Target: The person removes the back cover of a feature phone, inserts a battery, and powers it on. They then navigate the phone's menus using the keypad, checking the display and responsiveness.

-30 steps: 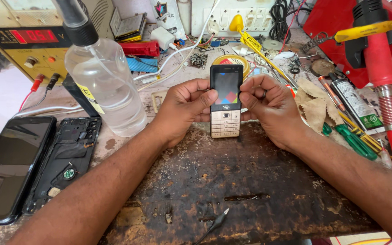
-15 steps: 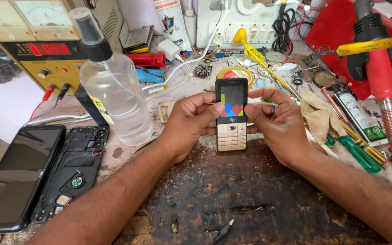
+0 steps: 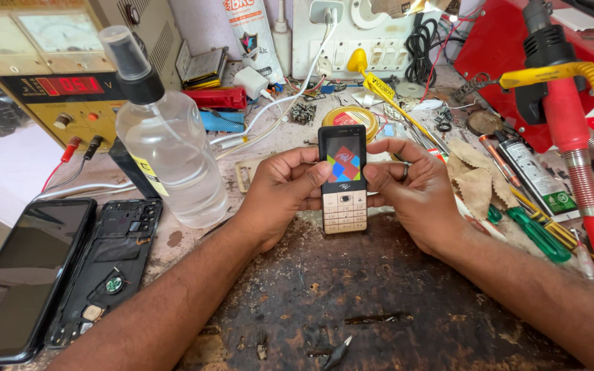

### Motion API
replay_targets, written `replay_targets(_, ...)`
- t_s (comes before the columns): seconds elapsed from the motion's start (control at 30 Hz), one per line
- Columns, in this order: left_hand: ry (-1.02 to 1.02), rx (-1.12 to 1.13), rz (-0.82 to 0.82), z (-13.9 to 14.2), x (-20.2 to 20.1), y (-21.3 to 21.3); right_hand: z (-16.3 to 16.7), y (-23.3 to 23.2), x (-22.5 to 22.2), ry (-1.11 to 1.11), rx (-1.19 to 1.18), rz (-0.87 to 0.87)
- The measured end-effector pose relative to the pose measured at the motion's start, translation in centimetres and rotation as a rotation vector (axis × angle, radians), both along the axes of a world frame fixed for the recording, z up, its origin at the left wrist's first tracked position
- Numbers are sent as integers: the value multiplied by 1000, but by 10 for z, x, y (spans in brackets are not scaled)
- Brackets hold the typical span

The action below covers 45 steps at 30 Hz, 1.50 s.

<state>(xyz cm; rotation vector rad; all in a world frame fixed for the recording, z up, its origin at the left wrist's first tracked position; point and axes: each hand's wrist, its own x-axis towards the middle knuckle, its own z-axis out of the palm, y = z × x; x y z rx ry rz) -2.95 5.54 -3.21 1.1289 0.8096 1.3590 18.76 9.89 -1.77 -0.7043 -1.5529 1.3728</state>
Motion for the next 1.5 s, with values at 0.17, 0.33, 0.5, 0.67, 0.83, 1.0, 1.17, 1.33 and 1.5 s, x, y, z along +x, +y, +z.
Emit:
replay_targets(0.17, 11, -20, 12, -2, -2, 1, 1, 4, 2, -1, -24, 44)
replay_targets(0.33, 41, -4, 13, -3, -2, 4, -3, 5, 2, -1, -3, 38)
replay_targets(0.5, 26, -1, 5, -5, -2, 5, -4, 7, 2, -4, 5, 40)
replay_targets(0.67, 34, 0, 5, -5, -2, 7, -5, 9, 1, 0, 18, 54)
replay_targets(0.83, 18, 2, -8, -7, -3, 8, -7, 12, 3, -5, 16, 47)
replay_targets(1.0, 36, 7, -6, -7, -3, 8, -10, 14, 2, -18, 45, 30)
replay_targets(1.17, 37, 3, -4, -6, -3, 9, -10, 16, 1, -26, 51, 37)
replay_targets(1.33, 75, -11, 4, -5, -6, 10, -8, 15, 1, -37, 44, 46)
replay_targets(1.5, 92, 16, 2, -5, -6, 11, -7, 14, 0, -52, 70, 47)
